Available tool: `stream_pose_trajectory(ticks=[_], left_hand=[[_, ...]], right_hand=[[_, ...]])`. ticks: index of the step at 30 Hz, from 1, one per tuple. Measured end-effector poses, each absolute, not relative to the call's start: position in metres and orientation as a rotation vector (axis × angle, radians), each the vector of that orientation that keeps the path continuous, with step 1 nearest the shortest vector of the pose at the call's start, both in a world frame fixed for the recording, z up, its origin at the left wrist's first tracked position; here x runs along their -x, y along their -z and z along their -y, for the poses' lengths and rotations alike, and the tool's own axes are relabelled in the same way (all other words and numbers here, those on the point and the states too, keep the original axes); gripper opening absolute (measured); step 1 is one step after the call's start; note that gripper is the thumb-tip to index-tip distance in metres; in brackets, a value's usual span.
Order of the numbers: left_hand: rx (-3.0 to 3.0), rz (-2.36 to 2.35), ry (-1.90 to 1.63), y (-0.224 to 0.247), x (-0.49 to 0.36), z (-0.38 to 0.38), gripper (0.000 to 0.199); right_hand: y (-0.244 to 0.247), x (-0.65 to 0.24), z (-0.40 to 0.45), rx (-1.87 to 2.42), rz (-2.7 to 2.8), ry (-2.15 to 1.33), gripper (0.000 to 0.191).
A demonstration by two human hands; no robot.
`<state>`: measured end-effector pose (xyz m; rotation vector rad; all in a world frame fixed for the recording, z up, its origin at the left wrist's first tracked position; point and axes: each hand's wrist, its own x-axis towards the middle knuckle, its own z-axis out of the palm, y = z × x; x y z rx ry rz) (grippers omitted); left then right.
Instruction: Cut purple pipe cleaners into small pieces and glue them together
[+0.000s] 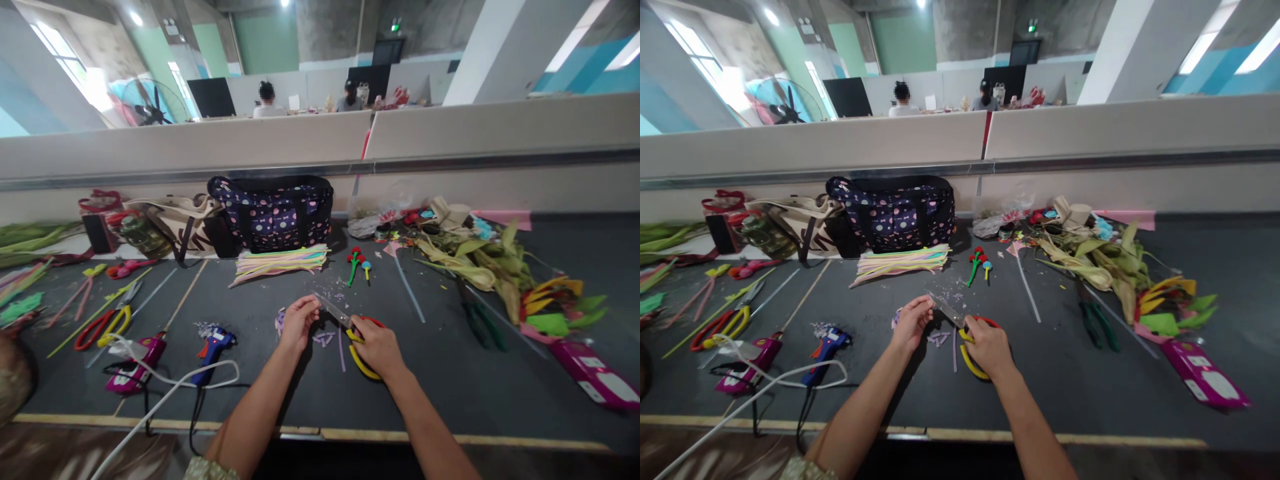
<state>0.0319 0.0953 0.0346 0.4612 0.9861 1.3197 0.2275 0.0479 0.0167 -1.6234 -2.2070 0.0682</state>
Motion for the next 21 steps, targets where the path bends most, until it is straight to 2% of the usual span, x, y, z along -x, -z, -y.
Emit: stream_pose_trajectory(ticks=[3, 8, 21], left_hand=[[-0.48, -0.967, -1.315, -0.0335, -0.0311, -0.0957, 0.035], [-0.491, -0.905, -1.311, -0.0334, -0.0305, -0.0957, 0.037], [-0.454, -0.811, -1.33, -0.0357, -0.0285, -0.0954, 0.032]], right_hand=[[-0.0192, -0.2313, -0.0491, 1.669, 2.185, -0.054, 0.024], [-0.0227, -0.2369, -0.0504, 1.76, 2.097, 0.018, 0.034], [-0.0234, -0.2333, -0.0498, 1.673, 2.152, -0.059, 0.033]])
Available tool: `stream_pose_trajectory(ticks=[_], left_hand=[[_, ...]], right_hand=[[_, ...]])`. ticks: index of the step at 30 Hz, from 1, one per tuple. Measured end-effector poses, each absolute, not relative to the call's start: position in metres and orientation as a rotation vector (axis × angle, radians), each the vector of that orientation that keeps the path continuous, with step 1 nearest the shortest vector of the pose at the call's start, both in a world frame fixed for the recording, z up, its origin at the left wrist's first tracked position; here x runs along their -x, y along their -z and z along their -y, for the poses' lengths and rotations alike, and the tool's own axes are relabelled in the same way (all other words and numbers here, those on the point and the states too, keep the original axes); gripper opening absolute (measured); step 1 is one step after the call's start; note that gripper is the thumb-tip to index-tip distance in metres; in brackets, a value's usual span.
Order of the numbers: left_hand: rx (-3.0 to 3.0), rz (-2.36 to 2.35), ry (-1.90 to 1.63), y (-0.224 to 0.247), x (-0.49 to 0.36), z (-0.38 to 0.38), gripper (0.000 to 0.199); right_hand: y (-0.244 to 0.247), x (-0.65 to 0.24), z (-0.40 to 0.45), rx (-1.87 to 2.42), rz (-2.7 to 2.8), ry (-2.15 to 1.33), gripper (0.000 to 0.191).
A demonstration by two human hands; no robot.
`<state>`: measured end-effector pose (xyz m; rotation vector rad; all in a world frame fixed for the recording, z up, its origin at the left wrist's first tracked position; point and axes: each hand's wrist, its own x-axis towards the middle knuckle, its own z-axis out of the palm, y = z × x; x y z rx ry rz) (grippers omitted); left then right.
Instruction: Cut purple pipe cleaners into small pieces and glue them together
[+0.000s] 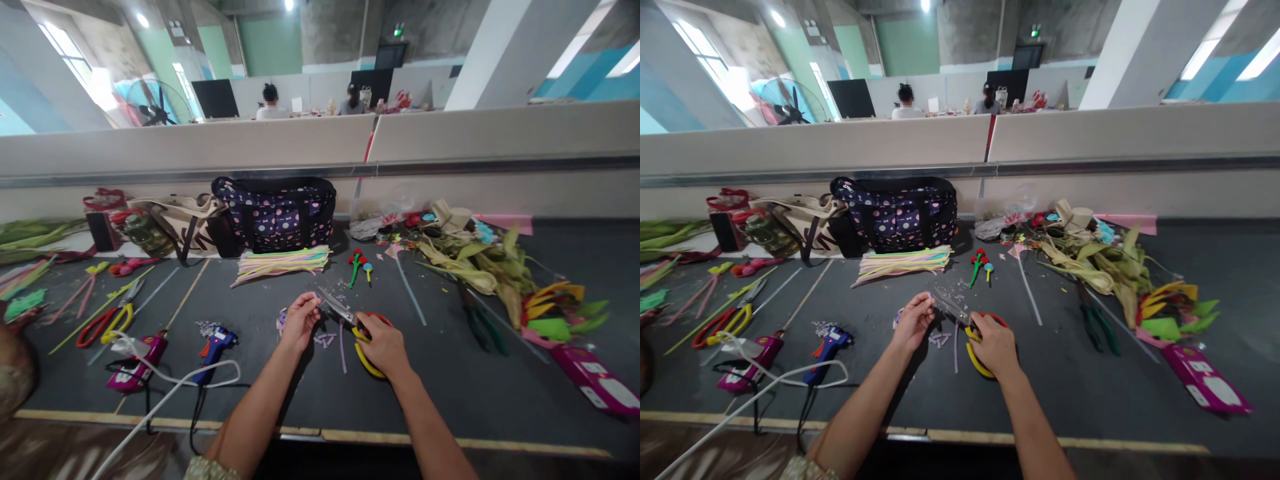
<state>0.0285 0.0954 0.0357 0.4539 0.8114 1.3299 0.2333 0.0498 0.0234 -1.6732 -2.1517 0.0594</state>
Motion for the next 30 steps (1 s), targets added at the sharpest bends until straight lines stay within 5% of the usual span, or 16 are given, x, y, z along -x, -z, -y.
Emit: stream_pose_trajectory(ticks=[30], left_hand=[[-0.535, -0.937, -1.295, -0.0389, -0.0197, -0.0986, 0.025]], right_hand=[[-0.0221, -0.2327, -0.0507, 1.635, 2.181, -0.132, 0.035]])
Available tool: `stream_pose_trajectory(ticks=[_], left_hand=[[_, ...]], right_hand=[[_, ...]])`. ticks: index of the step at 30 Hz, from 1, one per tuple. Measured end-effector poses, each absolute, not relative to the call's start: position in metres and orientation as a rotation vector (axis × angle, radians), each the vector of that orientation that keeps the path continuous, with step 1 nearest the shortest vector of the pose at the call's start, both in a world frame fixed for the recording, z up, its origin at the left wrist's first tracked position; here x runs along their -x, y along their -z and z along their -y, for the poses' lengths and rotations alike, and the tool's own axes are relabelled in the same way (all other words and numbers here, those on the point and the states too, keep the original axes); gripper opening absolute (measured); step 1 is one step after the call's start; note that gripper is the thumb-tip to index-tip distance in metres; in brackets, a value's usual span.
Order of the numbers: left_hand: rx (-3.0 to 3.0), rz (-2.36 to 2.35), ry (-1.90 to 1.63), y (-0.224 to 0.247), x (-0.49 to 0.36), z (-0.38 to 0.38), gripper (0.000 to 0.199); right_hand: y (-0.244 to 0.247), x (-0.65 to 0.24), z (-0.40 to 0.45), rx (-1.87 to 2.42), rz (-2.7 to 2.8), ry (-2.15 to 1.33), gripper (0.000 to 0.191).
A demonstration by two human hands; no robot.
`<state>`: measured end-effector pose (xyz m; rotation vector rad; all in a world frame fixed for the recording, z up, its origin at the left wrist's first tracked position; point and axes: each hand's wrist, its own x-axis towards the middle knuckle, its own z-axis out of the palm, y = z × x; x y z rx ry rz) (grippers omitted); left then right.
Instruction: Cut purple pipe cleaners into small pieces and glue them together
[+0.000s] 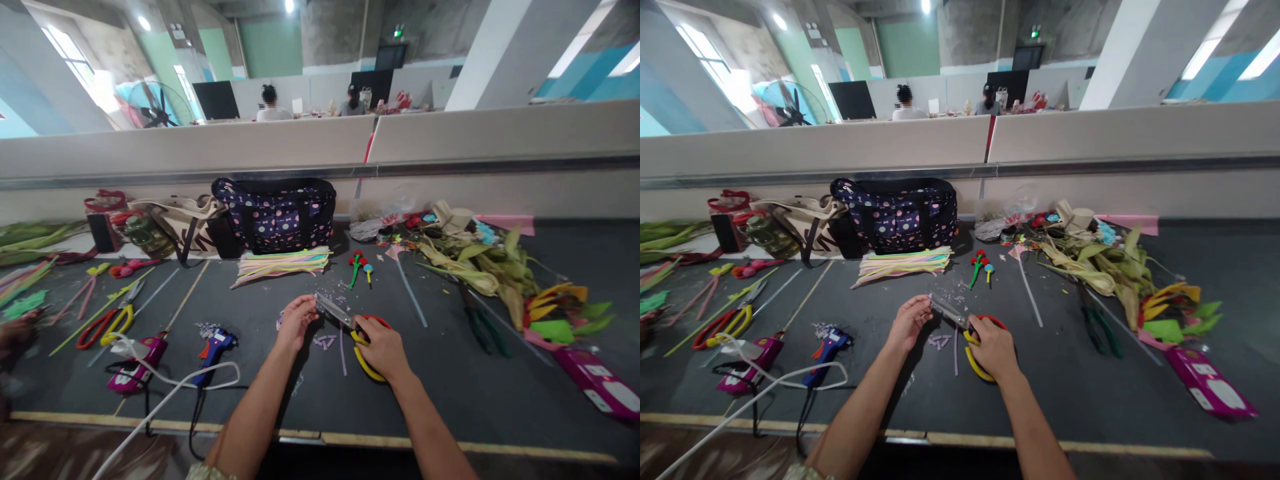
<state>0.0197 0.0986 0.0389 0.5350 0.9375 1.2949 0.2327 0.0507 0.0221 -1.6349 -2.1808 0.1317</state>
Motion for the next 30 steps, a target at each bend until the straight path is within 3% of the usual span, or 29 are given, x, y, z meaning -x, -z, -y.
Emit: stream_pose_trajectory(ticks=[30], left_hand=[[-0.474, -0.821, -1.261, -0.0339, -0.0242, -0.0972, 0.024]], right_hand=[[-0.0166, -0.2303, -0.0498, 1.612, 2.211, -0.051, 0.04]])
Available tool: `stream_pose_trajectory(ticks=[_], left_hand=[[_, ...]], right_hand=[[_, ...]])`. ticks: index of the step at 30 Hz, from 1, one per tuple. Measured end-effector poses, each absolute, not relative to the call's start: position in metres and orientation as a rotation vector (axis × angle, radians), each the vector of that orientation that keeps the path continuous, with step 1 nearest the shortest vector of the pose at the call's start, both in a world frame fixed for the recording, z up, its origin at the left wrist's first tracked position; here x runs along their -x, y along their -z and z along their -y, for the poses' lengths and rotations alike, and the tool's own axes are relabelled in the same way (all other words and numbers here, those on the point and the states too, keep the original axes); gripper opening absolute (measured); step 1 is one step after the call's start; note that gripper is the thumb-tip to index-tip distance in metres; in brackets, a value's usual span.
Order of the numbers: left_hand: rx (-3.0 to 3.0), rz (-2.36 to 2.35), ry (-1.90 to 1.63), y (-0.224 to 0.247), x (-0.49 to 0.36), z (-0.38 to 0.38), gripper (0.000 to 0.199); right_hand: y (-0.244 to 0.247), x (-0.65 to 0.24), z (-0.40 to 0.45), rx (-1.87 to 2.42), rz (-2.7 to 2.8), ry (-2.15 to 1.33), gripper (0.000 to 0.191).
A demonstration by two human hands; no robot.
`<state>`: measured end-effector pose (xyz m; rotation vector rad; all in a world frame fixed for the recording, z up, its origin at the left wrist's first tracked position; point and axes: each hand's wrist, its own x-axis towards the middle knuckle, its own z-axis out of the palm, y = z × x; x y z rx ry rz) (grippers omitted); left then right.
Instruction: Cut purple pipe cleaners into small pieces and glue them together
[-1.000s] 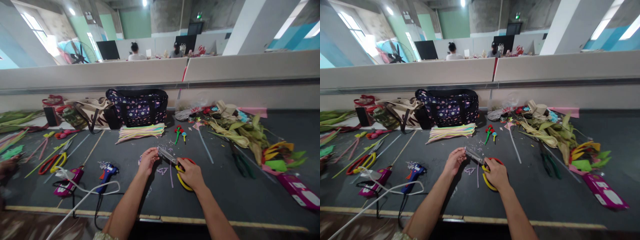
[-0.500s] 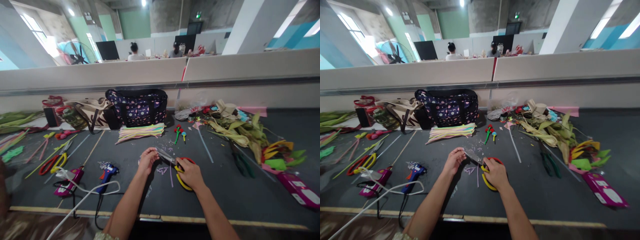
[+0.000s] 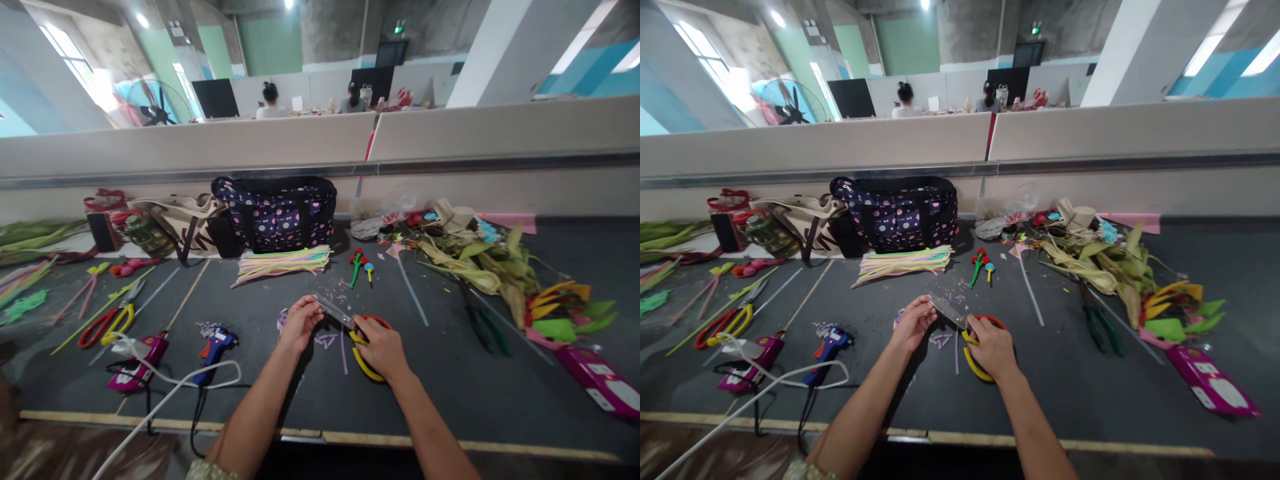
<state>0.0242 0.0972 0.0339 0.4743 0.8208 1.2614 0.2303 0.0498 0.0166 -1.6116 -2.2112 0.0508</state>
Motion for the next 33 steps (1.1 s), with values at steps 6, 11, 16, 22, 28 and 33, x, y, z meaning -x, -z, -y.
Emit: stream_pose_trajectory(ticks=[6, 11, 16, 22, 28, 33], left_hand=[[-0.461, -0.824, -1.263, -0.0351, -0.026, -0.0962, 0.024], [-0.453, -0.837, -1.263, -0.0358, -0.0262, -0.0969, 0.024], [-0.452, -0.836, -1.266, -0.0355, -0.0262, -0.0963, 0.026], [-0.442, -0.841, -1.255, -0.035, -0.0267, -0.0958, 0.026], [-0.44, -0.831, -1.242, -0.0323, -0.0255, -0.0967, 0.027], [-0.451, -0.821, -1.246, -0.0332, -0.026, -0.0964, 0.025]], right_hand=[[-0.0178, -0.2299, -0.0493, 1.61, 2.214, -0.06, 0.036], [-0.0153, -0.2302, -0.0496, 1.598, 2.213, -0.035, 0.035], [-0.0156, -0.2301, -0.0497, 1.606, 2.211, -0.044, 0.036], [-0.0181, -0.2292, -0.0493, 1.608, 2.217, -0.041, 0.034], [-0.0167, -0.229, -0.049, 1.607, 2.218, -0.073, 0.033], [-0.0153, -0.229, -0.0487, 1.595, 2.21, -0.124, 0.03]])
